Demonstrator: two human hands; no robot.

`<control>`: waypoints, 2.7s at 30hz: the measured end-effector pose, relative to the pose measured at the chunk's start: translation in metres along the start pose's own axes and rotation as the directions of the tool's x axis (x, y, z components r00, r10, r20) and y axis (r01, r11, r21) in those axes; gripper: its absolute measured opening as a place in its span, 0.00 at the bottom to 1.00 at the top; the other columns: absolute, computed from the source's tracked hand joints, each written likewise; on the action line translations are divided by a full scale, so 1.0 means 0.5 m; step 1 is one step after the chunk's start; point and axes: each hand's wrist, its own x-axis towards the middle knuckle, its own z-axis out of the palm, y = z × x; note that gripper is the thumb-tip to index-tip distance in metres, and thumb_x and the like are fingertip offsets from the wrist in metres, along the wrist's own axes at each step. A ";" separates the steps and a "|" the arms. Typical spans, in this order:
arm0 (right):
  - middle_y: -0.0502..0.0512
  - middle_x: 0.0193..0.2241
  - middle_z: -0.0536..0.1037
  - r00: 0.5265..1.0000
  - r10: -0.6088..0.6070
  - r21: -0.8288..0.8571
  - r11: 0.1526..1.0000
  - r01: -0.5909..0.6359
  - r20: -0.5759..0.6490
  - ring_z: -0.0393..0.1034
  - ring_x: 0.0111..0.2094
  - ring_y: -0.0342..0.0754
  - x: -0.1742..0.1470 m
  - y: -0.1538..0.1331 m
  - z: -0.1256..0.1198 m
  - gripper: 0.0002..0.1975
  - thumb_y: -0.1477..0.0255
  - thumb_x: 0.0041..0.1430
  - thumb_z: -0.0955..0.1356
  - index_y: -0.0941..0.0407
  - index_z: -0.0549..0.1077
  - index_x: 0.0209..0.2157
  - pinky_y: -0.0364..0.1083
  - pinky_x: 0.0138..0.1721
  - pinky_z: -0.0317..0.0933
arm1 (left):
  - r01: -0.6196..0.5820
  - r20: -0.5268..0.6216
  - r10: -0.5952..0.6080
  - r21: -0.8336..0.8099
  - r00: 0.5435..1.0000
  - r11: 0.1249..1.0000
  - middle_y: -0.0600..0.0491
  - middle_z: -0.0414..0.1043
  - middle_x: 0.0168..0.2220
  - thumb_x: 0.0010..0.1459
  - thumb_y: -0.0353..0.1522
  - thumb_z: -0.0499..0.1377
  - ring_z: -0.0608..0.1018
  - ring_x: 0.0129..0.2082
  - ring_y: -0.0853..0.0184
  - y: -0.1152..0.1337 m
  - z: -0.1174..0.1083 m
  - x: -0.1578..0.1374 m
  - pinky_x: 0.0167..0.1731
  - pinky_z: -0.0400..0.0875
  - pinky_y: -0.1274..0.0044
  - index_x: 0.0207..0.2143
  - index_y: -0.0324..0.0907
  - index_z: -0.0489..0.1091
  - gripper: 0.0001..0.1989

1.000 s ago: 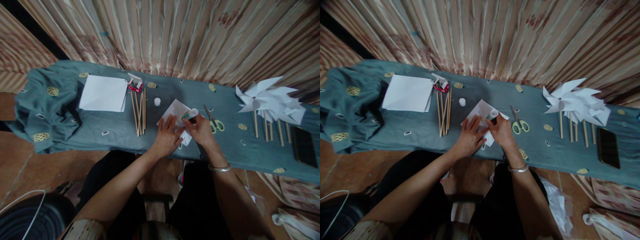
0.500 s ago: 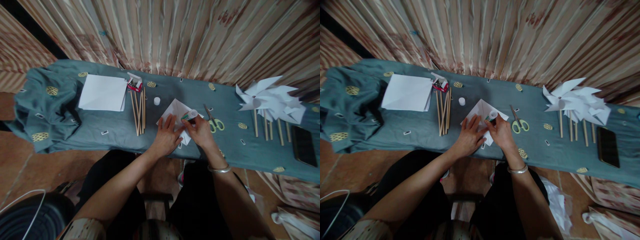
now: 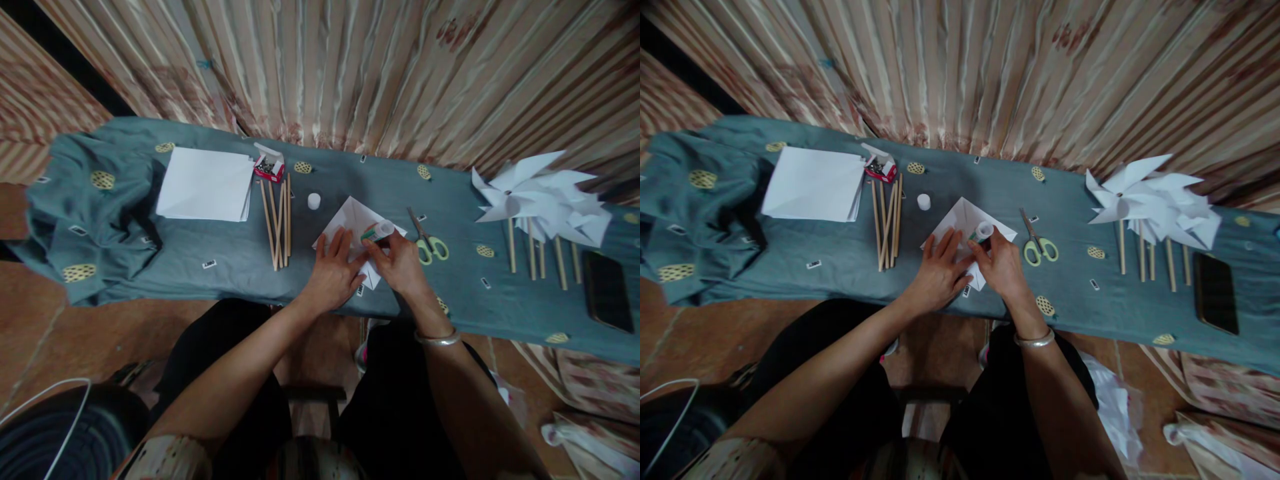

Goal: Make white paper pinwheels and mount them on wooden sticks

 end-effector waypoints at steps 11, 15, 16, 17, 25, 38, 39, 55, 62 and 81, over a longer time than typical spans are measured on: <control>0.59 0.30 0.81 1.000 0.017 0.015 1.000 -0.017 0.005 0.77 0.32 0.56 -0.002 -0.004 0.004 0.15 0.59 0.59 0.65 0.56 0.72 0.38 0.52 0.34 0.67 | -0.004 -0.014 0.004 -0.005 1.000 1.000 0.37 0.53 0.67 0.61 0.39 0.57 0.53 0.68 0.44 0.001 0.001 0.000 0.61 0.49 0.47 0.59 0.46 0.65 0.24; 0.60 0.30 0.81 1.000 -0.001 0.002 1.000 0.001 -0.013 0.77 0.33 0.57 -0.004 -0.006 0.006 0.15 0.59 0.60 0.64 0.56 0.72 0.39 0.52 0.34 0.67 | -0.006 -0.016 0.006 -0.012 1.000 1.000 0.38 0.53 0.67 0.61 0.39 0.57 0.53 0.68 0.44 0.000 0.002 0.000 0.61 0.48 0.46 0.59 0.46 0.65 0.23; 0.60 0.31 0.81 1.000 -0.004 0.000 1.000 0.004 -0.012 0.77 0.33 0.57 -0.004 -0.006 0.007 0.15 0.59 0.60 0.64 0.56 0.72 0.39 0.52 0.34 0.67 | -0.005 -0.018 0.005 -0.011 1.000 1.000 0.38 0.53 0.67 0.61 0.39 0.57 0.53 0.68 0.44 0.000 0.002 0.000 0.61 0.48 0.46 0.58 0.46 0.65 0.23; 0.60 0.31 0.81 1.000 -0.006 0.000 1.000 0.006 -0.008 0.77 0.34 0.57 -0.004 -0.007 0.008 0.16 0.59 0.61 0.64 0.56 0.72 0.40 0.52 0.35 0.68 | -0.005 -0.019 0.005 -0.010 1.000 1.000 0.38 0.53 0.67 0.61 0.39 0.57 0.53 0.68 0.44 0.000 0.002 0.000 0.61 0.48 0.46 0.58 0.46 0.65 0.23; 0.63 0.33 0.81 0.999 0.010 -0.012 1.000 -0.011 -0.035 0.77 0.34 0.58 -0.002 -0.011 0.022 0.19 0.55 0.62 0.61 0.57 0.71 0.41 0.54 0.36 0.67 | -0.007 -0.015 0.007 -0.007 1.000 1.000 0.36 0.53 0.67 0.61 0.39 0.57 0.53 0.68 0.43 0.001 0.001 0.000 0.61 0.48 0.46 0.58 0.44 0.66 0.24; 0.53 0.31 0.78 0.903 0.354 0.649 0.751 -0.121 -0.241 0.72 0.29 0.45 0.041 0.022 -0.022 0.14 0.58 0.54 0.69 0.55 0.74 0.34 0.48 0.36 0.69 | 0.009 0.020 -0.008 -0.065 1.000 0.998 0.37 0.51 0.67 0.61 0.40 0.58 0.52 0.68 0.43 0.001 -0.007 -0.001 0.61 0.47 0.47 0.58 0.45 0.66 0.24; 0.53 0.31 0.78 0.904 0.383 0.718 0.683 -0.138 -0.191 0.72 0.28 0.45 0.042 0.021 -0.022 0.14 0.58 0.54 0.70 0.55 0.74 0.33 0.48 0.36 0.70 | 0.006 0.011 -0.005 -0.076 1.000 0.997 0.38 0.52 0.67 0.61 0.40 0.57 0.52 0.68 0.44 0.000 -0.011 0.000 0.61 0.48 0.47 0.59 0.45 0.65 0.24; 0.50 0.24 0.79 0.862 0.370 0.930 -0.014 -0.368 0.347 0.68 0.20 0.38 0.024 -0.015 -0.017 0.16 0.58 0.50 0.74 0.56 0.78 0.31 0.37 0.22 0.68 | 0.221 -0.269 -0.257 -0.156 0.928 0.963 0.44 0.64 0.61 0.56 0.19 0.48 0.63 0.62 0.55 -0.171 -0.049 0.084 0.59 0.61 0.59 0.57 0.39 0.68 0.27; 0.49 0.26 0.82 0.864 0.334 0.925 -0.090 -0.369 0.377 0.71 0.22 0.37 0.030 -0.021 -0.027 0.11 0.68 0.45 0.78 0.56 0.78 0.30 0.33 0.24 0.70 | 0.220 -0.285 -0.406 -0.513 0.869 0.830 0.47 0.77 0.41 0.53 0.21 0.57 0.75 0.46 0.59 -0.166 -0.075 0.090 0.52 0.69 0.64 0.39 0.40 0.78 0.15; 0.49 0.32 0.83 0.916 0.209 0.939 -0.035 -0.342 0.342 0.80 0.33 0.44 0.018 -0.056 -0.010 0.15 0.68 0.44 0.79 0.53 0.79 0.36 0.40 0.41 0.75 | 0.122 0.301 -0.485 -0.922 0.821 -0.367 0.55 0.77 0.28 0.38 0.37 0.74 0.76 0.26 0.75 -0.081 -0.115 0.047 0.30 0.72 0.82 0.33 0.38 0.78 0.19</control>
